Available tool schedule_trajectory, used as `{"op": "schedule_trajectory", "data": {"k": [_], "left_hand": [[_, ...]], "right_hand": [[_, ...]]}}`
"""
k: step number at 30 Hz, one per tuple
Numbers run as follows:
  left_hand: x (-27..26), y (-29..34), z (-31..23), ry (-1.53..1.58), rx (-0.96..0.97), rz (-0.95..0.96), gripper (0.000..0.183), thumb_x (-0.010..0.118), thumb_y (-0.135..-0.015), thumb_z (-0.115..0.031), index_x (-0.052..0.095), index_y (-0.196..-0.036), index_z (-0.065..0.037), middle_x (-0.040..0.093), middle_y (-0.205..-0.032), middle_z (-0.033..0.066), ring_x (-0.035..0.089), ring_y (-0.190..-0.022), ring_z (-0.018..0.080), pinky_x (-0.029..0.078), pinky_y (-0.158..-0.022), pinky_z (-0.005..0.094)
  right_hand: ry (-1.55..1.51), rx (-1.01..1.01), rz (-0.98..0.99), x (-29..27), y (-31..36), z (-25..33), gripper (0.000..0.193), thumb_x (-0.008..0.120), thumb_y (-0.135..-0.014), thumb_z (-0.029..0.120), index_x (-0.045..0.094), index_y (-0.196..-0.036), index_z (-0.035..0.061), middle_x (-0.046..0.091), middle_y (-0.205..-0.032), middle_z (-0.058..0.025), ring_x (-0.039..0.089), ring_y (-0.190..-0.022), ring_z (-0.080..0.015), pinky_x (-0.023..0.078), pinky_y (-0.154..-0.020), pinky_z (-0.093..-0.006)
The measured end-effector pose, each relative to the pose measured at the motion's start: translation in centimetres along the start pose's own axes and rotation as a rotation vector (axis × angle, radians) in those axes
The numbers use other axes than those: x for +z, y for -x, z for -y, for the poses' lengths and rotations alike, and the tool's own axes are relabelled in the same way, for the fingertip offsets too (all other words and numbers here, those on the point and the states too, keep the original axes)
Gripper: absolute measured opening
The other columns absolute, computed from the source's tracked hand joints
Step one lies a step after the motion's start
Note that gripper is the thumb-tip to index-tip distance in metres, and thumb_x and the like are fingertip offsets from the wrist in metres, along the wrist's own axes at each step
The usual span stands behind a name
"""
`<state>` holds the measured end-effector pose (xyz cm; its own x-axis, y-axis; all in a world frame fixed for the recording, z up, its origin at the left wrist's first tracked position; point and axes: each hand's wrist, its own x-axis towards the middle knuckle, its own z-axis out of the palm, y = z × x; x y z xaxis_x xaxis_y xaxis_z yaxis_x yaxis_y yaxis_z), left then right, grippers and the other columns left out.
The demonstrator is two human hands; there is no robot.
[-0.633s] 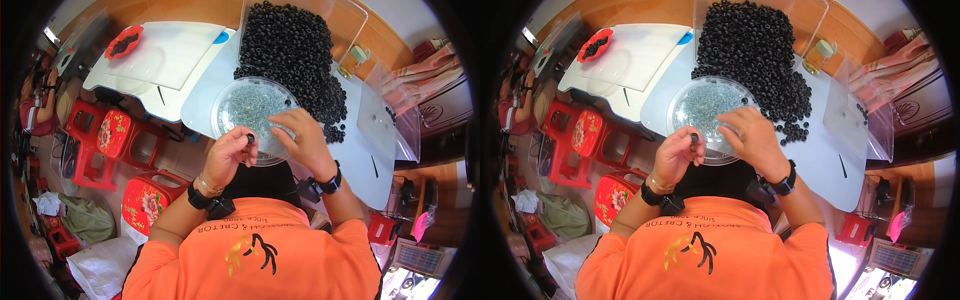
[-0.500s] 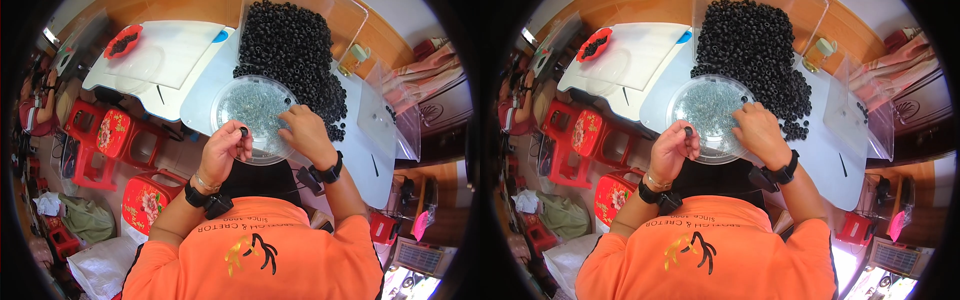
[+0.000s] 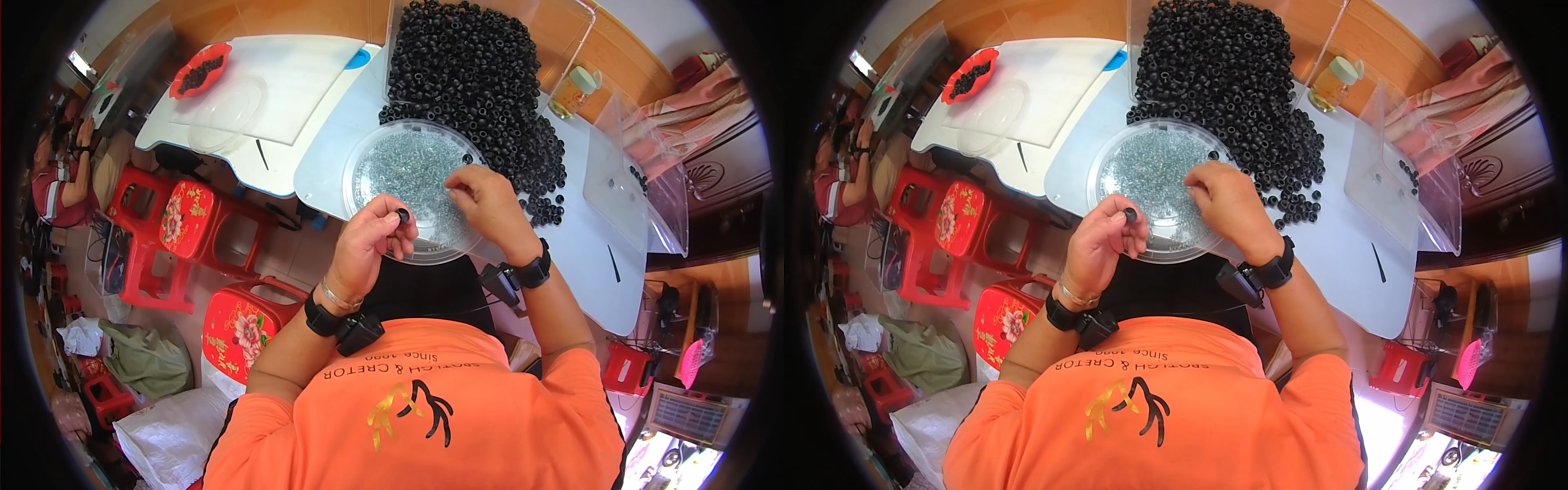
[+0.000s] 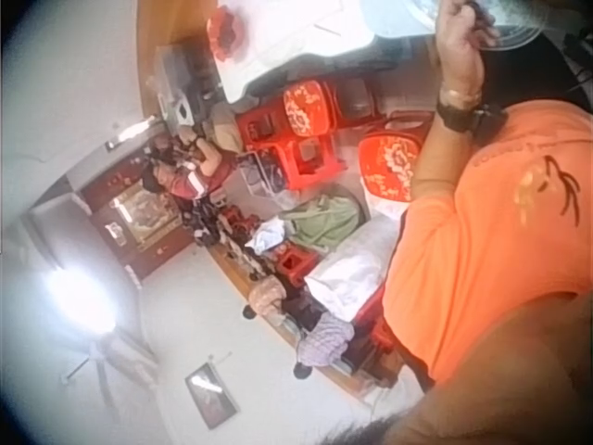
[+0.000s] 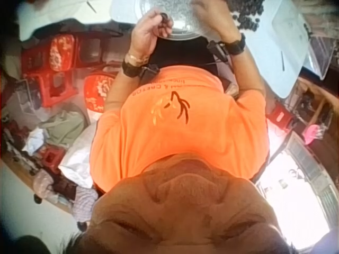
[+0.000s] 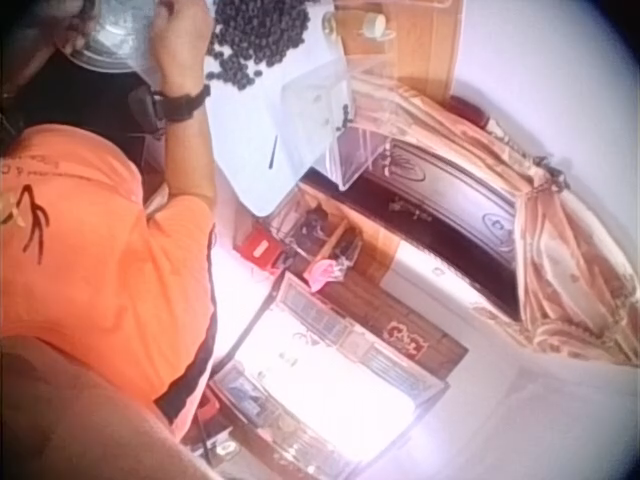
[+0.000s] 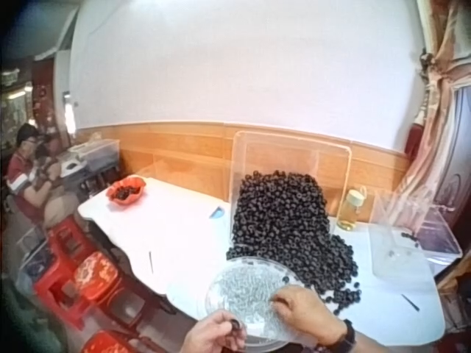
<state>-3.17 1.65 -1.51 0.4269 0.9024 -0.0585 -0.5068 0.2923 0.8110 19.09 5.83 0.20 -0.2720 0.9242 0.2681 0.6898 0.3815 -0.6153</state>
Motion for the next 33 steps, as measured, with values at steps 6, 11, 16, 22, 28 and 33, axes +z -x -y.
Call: {"op": "schedule_trajectory", "data": {"k": [6,11,16,22,28,33], "left_hand": [[1.1,-0.5,-0.4,-0.262,0.023,-0.009,0.026,0.049,-0.094,-0.023,0.056,-0.104,-0.001,0.061,-0.104,0.0089,0.059,-0.087,0.0140,0.045,-0.073,0.0247],[2.2,-2.2,-1.2,-0.322,0.061,0.022,0.028,0.048,-0.094,-0.023,0.056,-0.109,0.000,0.059,-0.112,0.0094,0.058,-0.098,0.0164,0.045,-0.078,0.0276],[2.3,-4.0,-1.1,-0.293,0.089,0.061,0.025,0.049,-0.094,-0.023,0.056,-0.106,-0.001,0.061,-0.106,0.0083,0.059,-0.099,0.0174,0.044,-0.082,0.0302],[2.3,-3.5,-1.2,-0.330,0.092,0.056,0.025,0.053,-0.092,-0.022,0.057,-0.105,-0.001,0.062,-0.098,0.0076,0.059,-0.094,0.0168,0.046,-0.083,0.0308],[2.3,-2.0,-0.4,-0.084,0.024,0.107,0.023,0.052,-0.094,-0.022,0.056,-0.104,-0.001,0.061,-0.096,0.0084,0.059,-0.090,0.0163,0.046,-0.082,0.0300],[3.2,-0.9,-0.7,-0.109,0.016,0.158,0.024,0.052,-0.095,-0.024,0.054,-0.103,-0.001,0.059,-0.093,0.0067,0.057,-0.090,0.0159,0.045,-0.082,0.0299]], "right_hand": [[-0.594,0.223,-0.077,-0.1,-0.3,-0.1,0.013,0.064,-0.087,0.007,0.065,-0.098,0.0003,0.066,-0.090,-0.0028,0.061,-0.082,-0.0086,0.048,-0.074,-0.0232],[-0.915,0.190,-0.121,0.2,-0.7,1.4,0.013,0.063,-0.086,0.004,0.065,-0.098,-0.0002,0.066,-0.089,-0.0037,0.062,-0.083,-0.0096,0.050,-0.073,-0.0245],[-1.008,0.157,-0.164,1.0,-0.5,2.4,0.011,0.061,-0.086,0.002,0.065,-0.096,0.0003,0.067,-0.089,-0.0034,0.062,-0.081,-0.0094,0.050,-0.072,-0.0243],[-0.518,0.087,-0.209,0.4,0.2,3.6,0.010,0.062,-0.081,0.000,0.066,-0.090,0.0006,0.067,-0.082,-0.0077,0.064,-0.072,-0.0127,0.050,-0.066,-0.0255],[-0.445,0.016,-0.193,-0.3,2.1,5.2,0.011,0.062,-0.084,0.003,0.067,-0.093,0.0013,0.062,-0.082,-0.0101,0.059,-0.072,-0.0201,0.047,-0.064,-0.0289],[-0.562,-0.075,-0.289,0.5,3.7,5.6,0.008,0.057,-0.086,0.001,0.064,-0.090,0.0003,0.060,-0.082,-0.0104,0.058,-0.074,-0.0202,0.045,-0.065,-0.0294]]}}
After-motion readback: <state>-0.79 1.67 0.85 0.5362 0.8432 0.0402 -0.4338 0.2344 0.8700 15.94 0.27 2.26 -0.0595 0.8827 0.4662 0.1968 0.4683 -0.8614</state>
